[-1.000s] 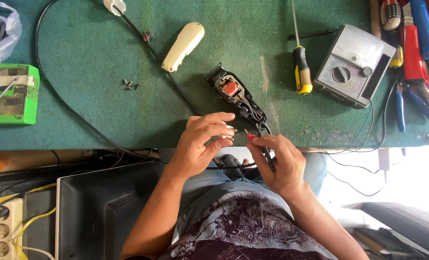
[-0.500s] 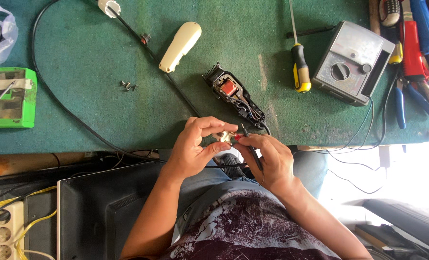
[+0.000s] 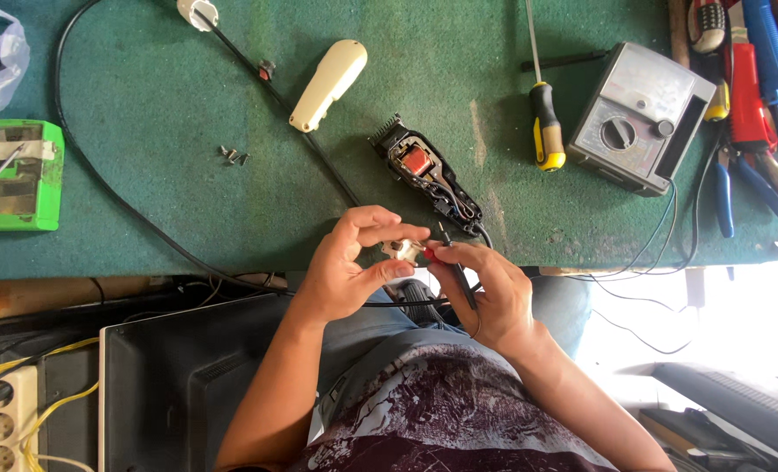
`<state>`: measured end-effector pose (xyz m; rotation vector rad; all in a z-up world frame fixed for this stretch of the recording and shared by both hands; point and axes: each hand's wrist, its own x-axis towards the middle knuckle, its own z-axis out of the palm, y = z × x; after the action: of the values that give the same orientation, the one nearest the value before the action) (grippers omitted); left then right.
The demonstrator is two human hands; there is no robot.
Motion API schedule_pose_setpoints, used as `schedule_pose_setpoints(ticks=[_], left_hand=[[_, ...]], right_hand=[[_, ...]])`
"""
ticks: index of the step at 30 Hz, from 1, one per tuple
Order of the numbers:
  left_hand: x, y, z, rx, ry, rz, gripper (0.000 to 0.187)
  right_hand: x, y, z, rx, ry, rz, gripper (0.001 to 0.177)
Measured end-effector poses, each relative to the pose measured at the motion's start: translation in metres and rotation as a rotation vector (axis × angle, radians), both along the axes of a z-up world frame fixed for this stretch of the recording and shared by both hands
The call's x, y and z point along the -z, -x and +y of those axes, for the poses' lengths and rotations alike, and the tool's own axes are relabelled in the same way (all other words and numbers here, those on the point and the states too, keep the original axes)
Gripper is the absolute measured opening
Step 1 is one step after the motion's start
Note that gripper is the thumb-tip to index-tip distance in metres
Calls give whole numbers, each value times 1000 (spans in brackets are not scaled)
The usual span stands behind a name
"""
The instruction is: The person uses a multimeter to test the electrical continuity of a disassembled electric hair clipper. They touch the multimeter probes to various points on the clipper's internal wiring and the power cord's plug. The person also handles the clipper's casing and a screwdriver is visible on the table.
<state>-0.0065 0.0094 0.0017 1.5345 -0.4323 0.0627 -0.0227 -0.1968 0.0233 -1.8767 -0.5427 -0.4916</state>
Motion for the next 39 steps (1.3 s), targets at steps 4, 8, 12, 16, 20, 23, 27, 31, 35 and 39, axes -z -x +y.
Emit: schedule_pose_setpoints(ticks=[4, 8, 12, 16, 20, 23, 27, 31, 35, 39], left_hand=[[0, 2, -1, 11, 0, 8, 50], [8, 0, 2, -32, -132, -96, 44], [12, -1, 0, -43, -134, -131, 40], [13, 0, -1, -45, -118, -133, 36], [14, -1, 0, -57, -130, -148, 36], [13, 0, 0, -56, -133, -156, 36], [11, 1, -2, -87, -131, -151, 34], [9, 4, -3, -109, -133, -140, 35], [5, 3, -4, -113, -121, -141, 34], [1, 2, -2, -100, -112, -165, 33]], right_hand=[[4, 2, 0, -9, -39, 18, 25], [7, 3, -1, -5, -30, 36, 27], [2, 2, -1, -1, -20, 41, 31], [1, 0, -5, 28, -22, 48, 23], [15, -23, -21, 50, 18, -121, 20], [-12, -36, -17, 56, 63, -171, 16], [-20, -55, -1, 42, 45, -200, 13], [-18, -66, 12, 23, 117, -222, 12], [-20, -70, 17, 25, 134, -207, 10], [-17, -72, 17, 20, 135, -206, 11]])
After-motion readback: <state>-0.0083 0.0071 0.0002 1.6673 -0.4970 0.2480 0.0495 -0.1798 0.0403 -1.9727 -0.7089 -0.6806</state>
